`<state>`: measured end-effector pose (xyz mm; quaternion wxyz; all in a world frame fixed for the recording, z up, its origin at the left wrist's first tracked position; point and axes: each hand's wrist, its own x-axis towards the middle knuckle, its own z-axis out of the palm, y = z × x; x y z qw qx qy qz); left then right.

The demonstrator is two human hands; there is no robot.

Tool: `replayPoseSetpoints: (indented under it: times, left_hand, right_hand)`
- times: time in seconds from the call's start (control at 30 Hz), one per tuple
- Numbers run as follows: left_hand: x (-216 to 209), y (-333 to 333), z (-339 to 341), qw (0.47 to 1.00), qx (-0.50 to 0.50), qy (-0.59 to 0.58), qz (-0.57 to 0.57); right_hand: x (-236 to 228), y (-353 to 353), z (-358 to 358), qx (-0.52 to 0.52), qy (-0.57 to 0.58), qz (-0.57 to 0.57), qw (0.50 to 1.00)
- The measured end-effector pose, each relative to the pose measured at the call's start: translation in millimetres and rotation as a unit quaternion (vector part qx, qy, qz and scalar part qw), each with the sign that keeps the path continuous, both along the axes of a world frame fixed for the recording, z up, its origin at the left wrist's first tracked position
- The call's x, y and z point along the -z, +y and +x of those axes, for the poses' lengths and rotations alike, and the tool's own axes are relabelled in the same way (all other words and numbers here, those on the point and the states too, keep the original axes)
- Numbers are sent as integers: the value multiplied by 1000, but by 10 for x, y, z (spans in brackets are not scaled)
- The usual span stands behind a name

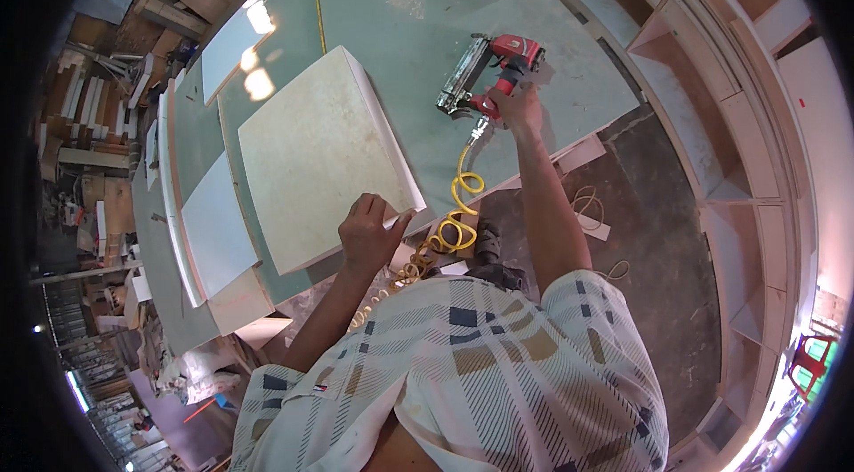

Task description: The person aligns white wooden panels on a table and joins them together with a pneumatic nail gun to create a rectangular frame. They then position a plywood sheet over the frame and secure it in place by hand and with the nail gun.

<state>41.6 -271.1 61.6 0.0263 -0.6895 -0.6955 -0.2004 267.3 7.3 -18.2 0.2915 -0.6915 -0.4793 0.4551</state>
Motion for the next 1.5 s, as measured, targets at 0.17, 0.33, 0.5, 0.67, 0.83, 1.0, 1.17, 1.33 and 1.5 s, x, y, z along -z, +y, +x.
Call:
replayPoseSetpoints:
  times: [0.17, 0.33, 0.5, 0.67, 0.83, 1.0, 1.17, 1.33, 1.5]
  left_hand:
    - [-343, 207, -41, 993, 33, 2, -112]
    - [-650, 439, -55, 954, 91, 47, -280]
    - [-455, 472, -171, 954, 228, 35, -194]
    - [-143, 457, -348, 948, 286, 16, -137]
    - [-61, 499, -437, 938, 325, -49, -112]
    - [108, 499, -530, 928, 356, -101, -32]
    - [177, 502, -577, 921, 361, -147, -5]
    - [260, 525, -617, 921, 353, -162, -9]
    - [289, 528, -630, 922, 355, -154, -14]
  right_hand:
    - [243, 203, -188, 10, -87, -24, 996]
    - [407, 511, -66, 26, -68, -58, 996]
    - [289, 416, 98, 52, 196, -54, 978]
    - [-197, -491, 472, -44, 164, 51, 984]
    - [-911, -1562, 703, -77, 166, 37, 982]
    - [-1435, -2381, 569, -38, 162, 54, 985]
    - [-1685, -2883, 408, -22, 150, 69, 986]
    - [-1942, -3100, 181, -36, 113, 34, 992]
    - [-2020, -3119, -47, -91, 55, 7, 994]
